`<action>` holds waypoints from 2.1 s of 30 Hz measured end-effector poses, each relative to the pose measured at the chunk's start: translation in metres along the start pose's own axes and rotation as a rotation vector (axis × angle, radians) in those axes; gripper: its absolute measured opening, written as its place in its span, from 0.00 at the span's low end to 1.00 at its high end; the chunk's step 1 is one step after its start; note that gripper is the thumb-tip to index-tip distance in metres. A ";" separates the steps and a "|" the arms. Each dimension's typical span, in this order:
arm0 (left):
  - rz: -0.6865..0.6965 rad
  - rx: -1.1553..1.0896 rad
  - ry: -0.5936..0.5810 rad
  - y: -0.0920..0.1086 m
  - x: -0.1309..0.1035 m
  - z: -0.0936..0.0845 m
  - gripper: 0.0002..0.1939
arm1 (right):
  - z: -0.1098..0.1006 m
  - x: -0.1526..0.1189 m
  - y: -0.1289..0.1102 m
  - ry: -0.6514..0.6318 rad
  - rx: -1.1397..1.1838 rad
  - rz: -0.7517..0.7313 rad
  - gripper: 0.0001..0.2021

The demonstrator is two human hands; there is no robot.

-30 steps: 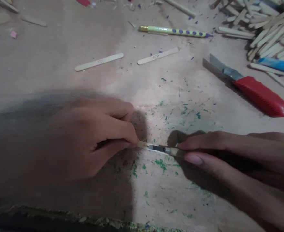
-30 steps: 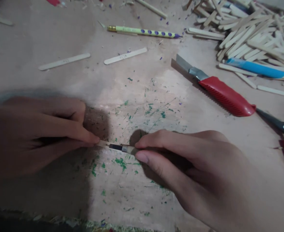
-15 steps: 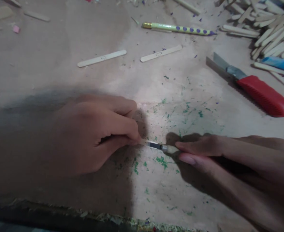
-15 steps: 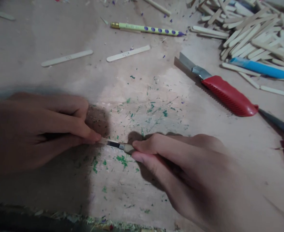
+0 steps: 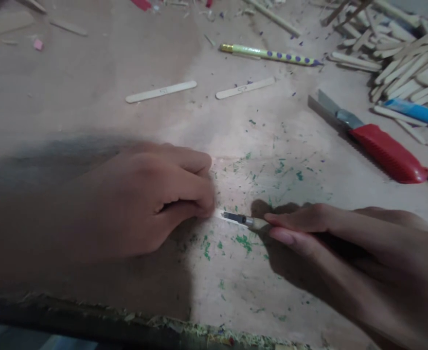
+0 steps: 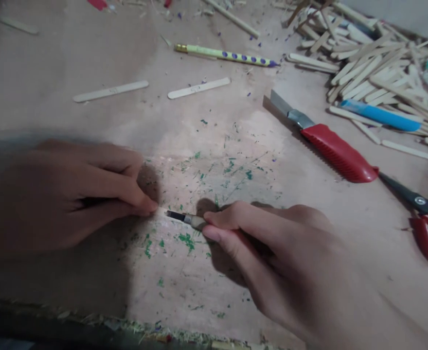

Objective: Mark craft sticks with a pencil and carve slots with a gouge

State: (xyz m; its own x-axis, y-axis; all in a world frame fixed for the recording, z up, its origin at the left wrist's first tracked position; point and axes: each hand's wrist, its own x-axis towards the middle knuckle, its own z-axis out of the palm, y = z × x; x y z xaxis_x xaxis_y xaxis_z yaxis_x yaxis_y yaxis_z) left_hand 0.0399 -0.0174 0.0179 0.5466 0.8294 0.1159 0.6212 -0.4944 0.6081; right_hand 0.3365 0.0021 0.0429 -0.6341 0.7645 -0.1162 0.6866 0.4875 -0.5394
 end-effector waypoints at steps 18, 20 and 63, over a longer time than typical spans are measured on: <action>0.033 -0.010 0.016 -0.004 0.000 0.001 0.16 | 0.001 0.004 0.000 0.007 0.134 -0.049 0.08; 0.043 -0.012 0.028 -0.004 0.001 0.002 0.16 | 0.002 0.006 0.001 0.017 0.134 -0.073 0.07; 0.008 0.005 -0.023 0.000 0.000 -0.001 0.18 | -0.002 0.007 -0.009 -0.066 0.209 -0.025 0.12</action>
State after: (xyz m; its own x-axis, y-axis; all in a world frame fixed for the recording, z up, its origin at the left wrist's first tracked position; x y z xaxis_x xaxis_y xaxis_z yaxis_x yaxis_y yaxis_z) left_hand 0.0391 -0.0165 0.0187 0.5642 0.8192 0.1026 0.6197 -0.5023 0.6031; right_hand 0.3265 0.0041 0.0483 -0.6768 0.7204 -0.1515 0.5860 0.4027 -0.7032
